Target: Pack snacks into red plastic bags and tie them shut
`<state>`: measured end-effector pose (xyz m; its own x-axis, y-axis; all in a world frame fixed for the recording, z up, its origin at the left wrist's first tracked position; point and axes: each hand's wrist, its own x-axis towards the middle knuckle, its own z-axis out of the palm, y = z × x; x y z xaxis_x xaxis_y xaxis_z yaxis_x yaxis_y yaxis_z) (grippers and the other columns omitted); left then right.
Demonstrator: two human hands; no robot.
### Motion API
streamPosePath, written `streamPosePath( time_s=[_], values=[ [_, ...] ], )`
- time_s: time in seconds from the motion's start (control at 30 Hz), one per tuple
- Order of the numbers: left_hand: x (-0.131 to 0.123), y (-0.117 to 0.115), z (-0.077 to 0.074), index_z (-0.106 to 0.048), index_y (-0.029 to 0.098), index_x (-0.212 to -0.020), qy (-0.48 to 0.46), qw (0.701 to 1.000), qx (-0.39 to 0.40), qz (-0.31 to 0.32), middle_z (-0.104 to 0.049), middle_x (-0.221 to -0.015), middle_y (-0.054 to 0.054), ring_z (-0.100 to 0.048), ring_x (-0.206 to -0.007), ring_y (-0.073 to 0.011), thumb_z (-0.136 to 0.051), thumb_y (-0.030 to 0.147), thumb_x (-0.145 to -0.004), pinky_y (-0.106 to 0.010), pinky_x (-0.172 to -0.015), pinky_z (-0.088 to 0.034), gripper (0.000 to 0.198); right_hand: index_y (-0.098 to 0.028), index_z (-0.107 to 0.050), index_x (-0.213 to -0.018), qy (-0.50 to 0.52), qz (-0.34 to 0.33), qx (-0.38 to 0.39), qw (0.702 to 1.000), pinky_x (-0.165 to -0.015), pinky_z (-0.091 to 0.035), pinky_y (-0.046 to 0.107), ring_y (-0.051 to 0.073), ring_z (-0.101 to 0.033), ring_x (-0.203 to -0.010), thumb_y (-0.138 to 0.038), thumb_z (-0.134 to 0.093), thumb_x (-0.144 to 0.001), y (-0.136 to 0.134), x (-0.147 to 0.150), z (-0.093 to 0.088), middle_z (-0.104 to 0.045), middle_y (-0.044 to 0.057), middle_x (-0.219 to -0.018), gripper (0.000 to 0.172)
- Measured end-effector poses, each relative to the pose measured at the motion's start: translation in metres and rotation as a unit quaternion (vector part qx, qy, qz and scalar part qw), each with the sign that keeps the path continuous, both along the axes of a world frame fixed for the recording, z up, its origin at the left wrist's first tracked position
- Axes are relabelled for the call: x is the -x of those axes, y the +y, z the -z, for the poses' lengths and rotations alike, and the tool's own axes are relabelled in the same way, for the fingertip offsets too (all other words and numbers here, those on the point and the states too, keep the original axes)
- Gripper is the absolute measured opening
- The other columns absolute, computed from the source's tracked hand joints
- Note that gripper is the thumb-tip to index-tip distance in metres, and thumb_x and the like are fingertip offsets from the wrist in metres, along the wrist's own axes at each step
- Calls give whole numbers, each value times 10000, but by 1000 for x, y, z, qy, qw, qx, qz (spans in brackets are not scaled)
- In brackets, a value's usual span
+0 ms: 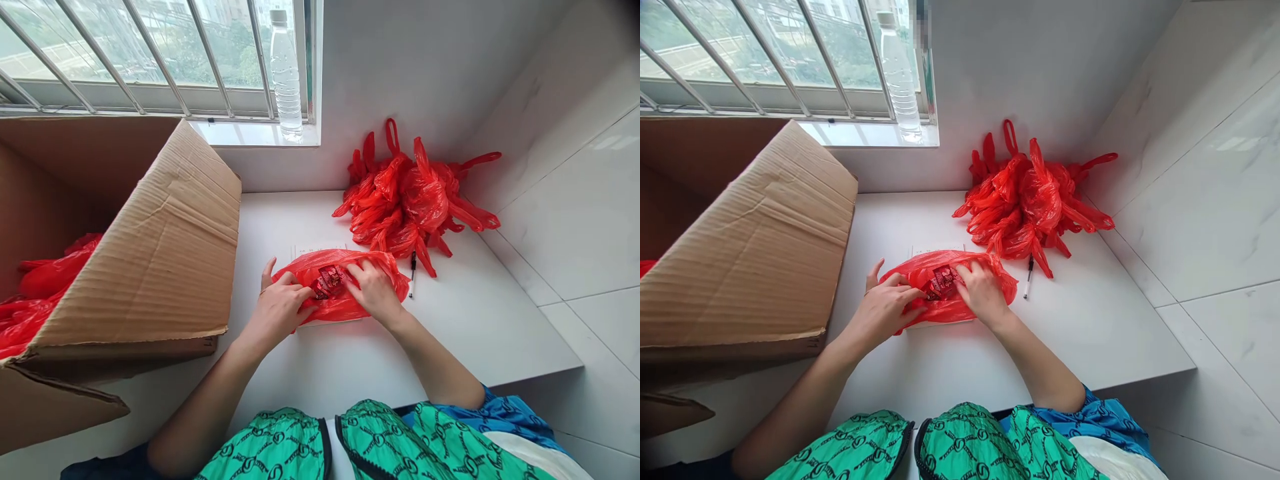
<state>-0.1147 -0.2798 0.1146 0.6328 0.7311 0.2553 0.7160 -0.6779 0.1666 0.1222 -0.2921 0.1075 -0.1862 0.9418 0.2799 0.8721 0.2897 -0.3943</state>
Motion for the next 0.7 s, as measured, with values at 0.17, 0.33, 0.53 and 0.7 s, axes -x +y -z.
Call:
streamPosePath(
  time_s=[0.17,0.33,0.53,0.7],
  values=[
    [1,-6,6,-681,223,-1002,64,997,19,-26,-662,-816,-29,-600,-917,-284,-797,425,-726,-718,-1154,6,361,-203,-631,-1214,-16,-87,67,994,-858,-525,312,215,-666,-992,-232,-567,-965,-6,11,10,-695,88,-1078,259],
    [5,-7,10,-665,220,-995,52,998,35,-28,-630,-968,-54,-591,-937,-278,-811,427,-698,-739,-1142,-5,391,-216,-525,-1372,-47,-109,129,984,-858,-524,310,227,-668,-1053,-251,-670,-898,-9,15,14,-708,82,-1112,497],
    [9,-4,0,-716,260,-807,10,998,43,39,-668,-949,-16,-598,-968,-233,-748,373,-814,-678,-1184,4,118,-260,-609,-1332,-33,-86,95,991,-765,-524,277,207,-686,-968,-288,-605,-938,-6,19,15,-684,83,-1162,395],
    [11,-10,-2,-667,227,-573,-17,998,45,32,-632,-687,8,-590,-859,-186,-540,350,-965,-637,-1205,31,430,-220,-714,-1062,92,-69,78,990,-835,-511,291,175,-680,-858,-343,-432,-1031,0,17,19,-738,34,-933,310]
  ],
)
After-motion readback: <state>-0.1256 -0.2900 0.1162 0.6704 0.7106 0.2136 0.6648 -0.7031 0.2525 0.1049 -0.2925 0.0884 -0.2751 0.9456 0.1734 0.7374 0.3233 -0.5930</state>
